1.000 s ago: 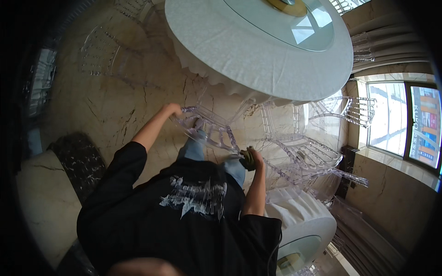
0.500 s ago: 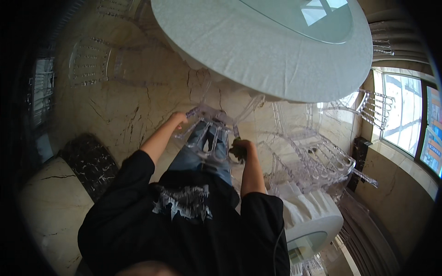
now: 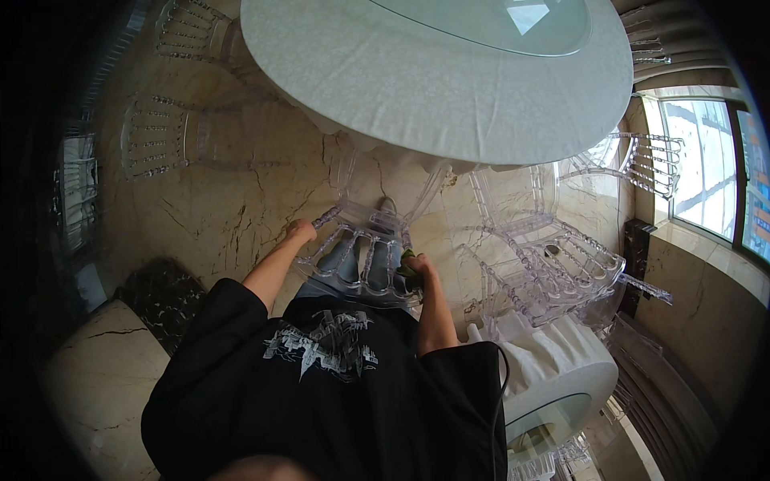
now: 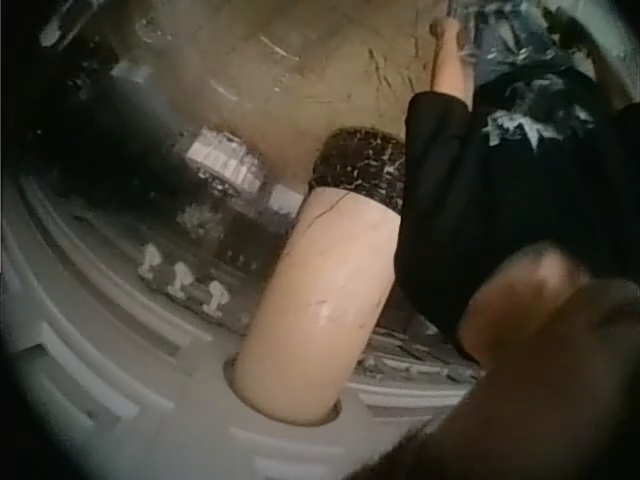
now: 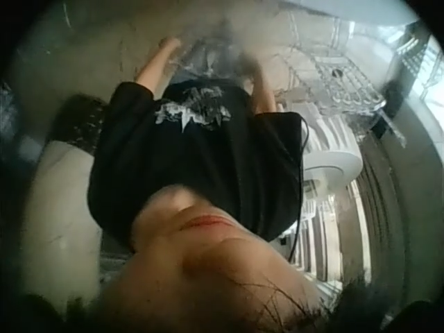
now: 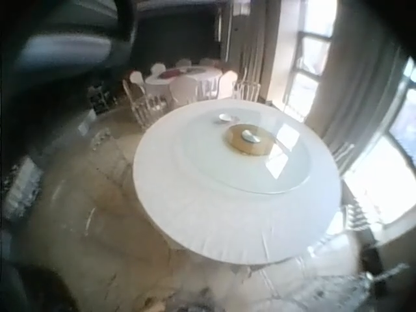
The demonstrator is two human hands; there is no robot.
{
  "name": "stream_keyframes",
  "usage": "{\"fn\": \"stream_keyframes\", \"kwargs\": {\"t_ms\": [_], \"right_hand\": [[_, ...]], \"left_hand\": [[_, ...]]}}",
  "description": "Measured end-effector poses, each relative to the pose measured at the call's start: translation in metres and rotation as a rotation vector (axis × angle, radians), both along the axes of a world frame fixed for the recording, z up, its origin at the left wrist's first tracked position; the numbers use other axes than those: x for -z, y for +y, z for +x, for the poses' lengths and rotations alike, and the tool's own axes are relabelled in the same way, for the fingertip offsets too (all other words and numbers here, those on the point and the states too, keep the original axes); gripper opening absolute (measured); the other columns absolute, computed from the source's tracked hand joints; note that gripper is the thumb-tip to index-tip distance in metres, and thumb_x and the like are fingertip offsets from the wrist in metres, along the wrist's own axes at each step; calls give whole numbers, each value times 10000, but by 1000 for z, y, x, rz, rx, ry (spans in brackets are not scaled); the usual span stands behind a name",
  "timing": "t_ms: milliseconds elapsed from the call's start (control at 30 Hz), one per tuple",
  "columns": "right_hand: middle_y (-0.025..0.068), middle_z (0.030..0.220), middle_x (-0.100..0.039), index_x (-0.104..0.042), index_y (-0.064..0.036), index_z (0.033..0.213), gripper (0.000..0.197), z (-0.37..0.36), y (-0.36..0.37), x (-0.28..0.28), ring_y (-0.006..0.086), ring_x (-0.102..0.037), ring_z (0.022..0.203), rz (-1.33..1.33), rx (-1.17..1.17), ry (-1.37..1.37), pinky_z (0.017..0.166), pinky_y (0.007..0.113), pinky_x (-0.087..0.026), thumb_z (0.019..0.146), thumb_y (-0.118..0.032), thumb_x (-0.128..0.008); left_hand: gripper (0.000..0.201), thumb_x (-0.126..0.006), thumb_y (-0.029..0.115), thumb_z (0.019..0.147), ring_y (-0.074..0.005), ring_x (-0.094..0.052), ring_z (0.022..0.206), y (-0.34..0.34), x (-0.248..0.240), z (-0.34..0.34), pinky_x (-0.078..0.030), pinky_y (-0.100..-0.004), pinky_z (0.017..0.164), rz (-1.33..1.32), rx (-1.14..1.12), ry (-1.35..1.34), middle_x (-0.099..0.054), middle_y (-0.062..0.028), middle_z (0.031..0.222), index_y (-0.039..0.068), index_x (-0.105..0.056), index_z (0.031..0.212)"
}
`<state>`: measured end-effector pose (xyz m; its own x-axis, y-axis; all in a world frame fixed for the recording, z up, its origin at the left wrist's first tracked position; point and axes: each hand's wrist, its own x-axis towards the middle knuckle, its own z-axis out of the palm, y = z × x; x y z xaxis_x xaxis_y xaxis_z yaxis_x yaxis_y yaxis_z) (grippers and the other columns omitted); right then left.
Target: Arranging clear plastic chairs around circular banquet tables while holding a cleaning cloth.
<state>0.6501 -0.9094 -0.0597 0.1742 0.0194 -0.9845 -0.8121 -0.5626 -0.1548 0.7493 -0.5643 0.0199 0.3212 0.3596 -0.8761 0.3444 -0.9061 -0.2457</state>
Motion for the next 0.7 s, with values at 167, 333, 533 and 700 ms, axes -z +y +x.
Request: {"fn": "stream_keyframes", "kwargs": {"t_ms": [167, 333, 533, 700], "right_hand": [[171, 864, -631, -617, 67, 906, 526, -29, 11, -3, 253, -620, 748, -54, -82, -10, 651, 366, -487, 596, -353, -682], [153, 834, -633, -623, 49, 901, 517, -64, 35, -25, 244, -618, 727, -83, -35, 6, 636, 371, -488, 587, -356, -687], [138, 786, -629, -621, 47, 851, 469, -107, 49, -24, 254, -612, 672, -63, 6, -16, 592, 387, -487, 591, -338, -681], [135, 724, -621, -612, 26, 794, 389, -113, 71, -50, 251, -600, 599, -33, 108, 91, 541, 371, -473, 628, -324, -644]], "left_hand": [[309, -647, 163, 677, -238, -584, 986, 14, 6, -32, -475, -310, 815, 4, 6, 54, -608, -142, 1036, 56, -638, 967], [317, -638, 163, 681, -231, -584, 987, 34, 9, -72, -470, -310, 822, 4, 26, 96, -606, -134, 1047, 60, -635, 981], [309, -620, 153, 692, -226, -582, 991, 50, 14, -110, -466, -312, 823, -30, 37, 113, -609, -138, 1035, 58, -633, 986], [244, -582, 140, 710, -231, -622, 875, 73, 46, -144, -486, -318, 755, -63, 73, 131, -641, -132, 916, 51, -643, 929]]}}
